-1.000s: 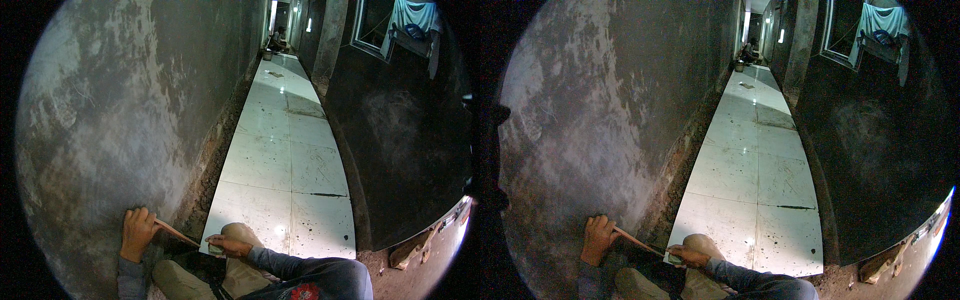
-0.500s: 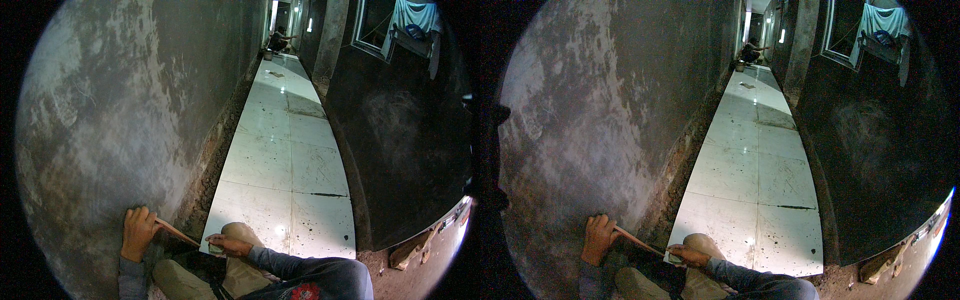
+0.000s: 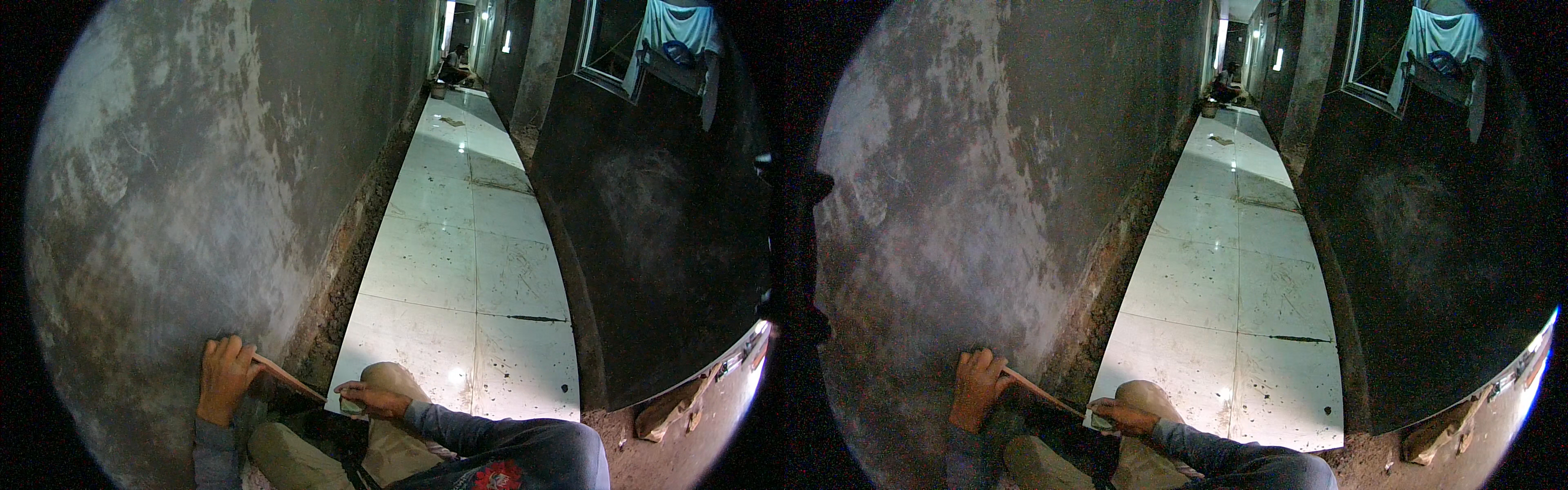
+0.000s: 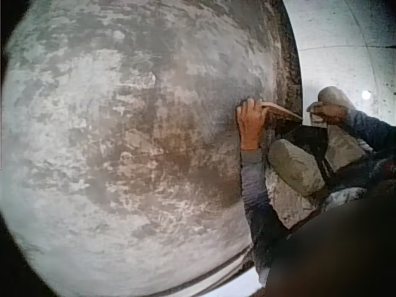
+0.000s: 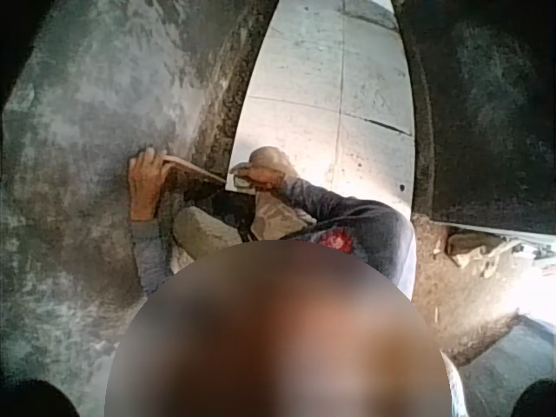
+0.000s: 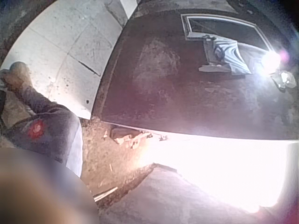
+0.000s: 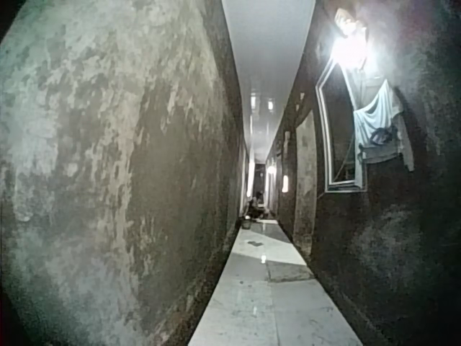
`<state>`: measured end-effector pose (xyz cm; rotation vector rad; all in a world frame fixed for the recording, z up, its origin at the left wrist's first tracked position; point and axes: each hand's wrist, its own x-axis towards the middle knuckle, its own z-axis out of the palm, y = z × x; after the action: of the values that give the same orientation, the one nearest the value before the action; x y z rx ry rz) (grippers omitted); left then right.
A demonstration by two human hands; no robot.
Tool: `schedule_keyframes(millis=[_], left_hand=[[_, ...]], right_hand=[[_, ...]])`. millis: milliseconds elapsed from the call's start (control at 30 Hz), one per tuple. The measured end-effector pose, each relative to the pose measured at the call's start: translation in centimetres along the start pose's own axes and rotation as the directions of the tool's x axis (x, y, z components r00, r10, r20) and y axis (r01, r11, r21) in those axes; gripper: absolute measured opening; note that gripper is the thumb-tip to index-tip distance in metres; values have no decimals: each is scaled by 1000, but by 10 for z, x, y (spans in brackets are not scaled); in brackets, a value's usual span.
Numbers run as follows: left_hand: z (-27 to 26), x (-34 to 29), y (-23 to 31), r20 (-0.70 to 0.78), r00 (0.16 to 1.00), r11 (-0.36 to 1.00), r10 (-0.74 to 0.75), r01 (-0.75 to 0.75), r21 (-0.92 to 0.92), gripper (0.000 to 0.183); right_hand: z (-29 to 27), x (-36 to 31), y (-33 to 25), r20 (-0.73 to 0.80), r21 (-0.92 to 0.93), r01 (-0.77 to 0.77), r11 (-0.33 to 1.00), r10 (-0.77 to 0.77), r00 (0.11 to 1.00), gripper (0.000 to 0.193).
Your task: The person measures a wall with a tape measure, then walks to a cluttered area to pick up a ceramic tile. They inspect the tile, carry it back to the wall, and sit on the floor to position it against the wall, appearing to prepare for installation.
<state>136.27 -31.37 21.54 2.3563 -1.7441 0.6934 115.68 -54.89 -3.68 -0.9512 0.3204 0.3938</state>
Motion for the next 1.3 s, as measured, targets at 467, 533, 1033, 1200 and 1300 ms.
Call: schedule_keyframes(millis=[467, 533, 1033, 1200, 1300], left_hand=[[2, -6, -5, 0, 1000, 999, -7, 7, -46, 53], [2, -6, -4, -21, 1000, 999, 14, -15, -39, 54], [-8, -5, 2, -42, 998, 998, 45, -43, 49, 56], [-5, -7, 2, -52, 998, 999, 25, -23, 38, 54], [-3, -7, 3, -63, 998, 1000, 25, -24, 17, 53]], right_hand=[[3, -7, -6, -27, -101, 0, 995, -3, 1000, 41], [1, -6, -3, -7, -87, 9, 996, -10, 1000, 41], [2, -46, -33, 93, -407, 305, 861, -293, 952, 45], [-3, -30, -21, -27, -110, 122, 986, -126, 992, 37], [-8, -22, -11, 33, 6, 194, 981, -195, 980, 38]])
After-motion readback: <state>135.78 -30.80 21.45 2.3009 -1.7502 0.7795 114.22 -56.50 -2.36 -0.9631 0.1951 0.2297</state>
